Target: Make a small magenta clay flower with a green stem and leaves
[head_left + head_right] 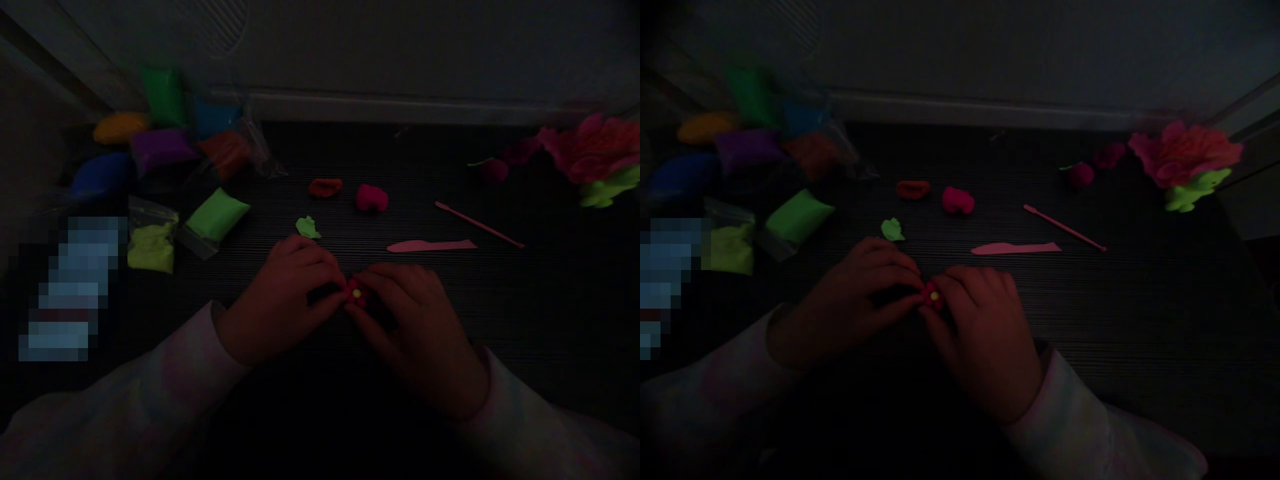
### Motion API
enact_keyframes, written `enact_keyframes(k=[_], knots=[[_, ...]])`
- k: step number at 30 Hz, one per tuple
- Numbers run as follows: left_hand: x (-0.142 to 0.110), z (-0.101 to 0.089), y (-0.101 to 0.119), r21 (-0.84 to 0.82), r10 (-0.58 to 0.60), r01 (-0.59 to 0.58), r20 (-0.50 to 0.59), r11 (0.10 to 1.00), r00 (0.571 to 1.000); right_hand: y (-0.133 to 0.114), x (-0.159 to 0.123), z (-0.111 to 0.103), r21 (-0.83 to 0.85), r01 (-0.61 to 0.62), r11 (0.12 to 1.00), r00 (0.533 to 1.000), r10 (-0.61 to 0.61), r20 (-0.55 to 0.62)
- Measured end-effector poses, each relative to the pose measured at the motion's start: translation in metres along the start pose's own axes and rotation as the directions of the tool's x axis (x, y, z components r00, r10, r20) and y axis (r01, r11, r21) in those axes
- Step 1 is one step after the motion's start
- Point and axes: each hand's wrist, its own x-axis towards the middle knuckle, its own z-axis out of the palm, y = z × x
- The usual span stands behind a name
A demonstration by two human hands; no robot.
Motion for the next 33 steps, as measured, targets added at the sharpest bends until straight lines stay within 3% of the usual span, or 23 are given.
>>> enact_keyframes(k=[9, 12, 14, 17, 20, 26, 33], knots=[[-0.001, -0.003, 0.004, -0.043, -0.001, -0.001, -0.046, 0.999, 0.999, 0.000, -0.003, -0.001, 0.064, -0.004, 0.998, 0.999, 0.007, -0.041], [-0.002, -0.005, 0.004, -0.005, 0.021, -0.022, -0.184, 1.000, 0.983, 0.001, -0.003, -0.002, 0.109, -0.026, 0.994, 0.999, 0.030, -0.034], [-0.002, -0.008, 0.001, 0.060, 0.039, -0.021, -0.311, 0.998, 0.950, 0.003, -0.002, -0.002, 0.154, -0.049, 0.987, 0.998, 0.056, -0.041], [-0.001, -0.014, -0.008, 0.156, 0.000, 0.075, -0.435, 0.985, 0.901, 0.005, 0.001, -0.002, 0.235, -0.092, 0.968, 0.991, 0.112, -0.072], [-0.001, -0.019, -0.017, 0.214, -0.018, 0.135, -0.472, 0.967, 0.881, 0.007, 0.003, -0.003, 0.269, -0.078, 0.960, 0.982, 0.120, -0.143], [-0.009, -0.013, -0.008, 0.329, 0.078, 0.081, -0.443, 0.941, 0.893, 0.009, 0.005, -0.005, 0.279, -0.027, 0.960, 0.958, 0.105, -0.268], [-0.018, 0.008, 0.002, 0.387, 0.036, 0.167, -0.464, 0.907, 0.885, 0.021, 0.007, 0.008, 0.305, -0.066, 0.950, 0.958, 0.146, -0.248]])
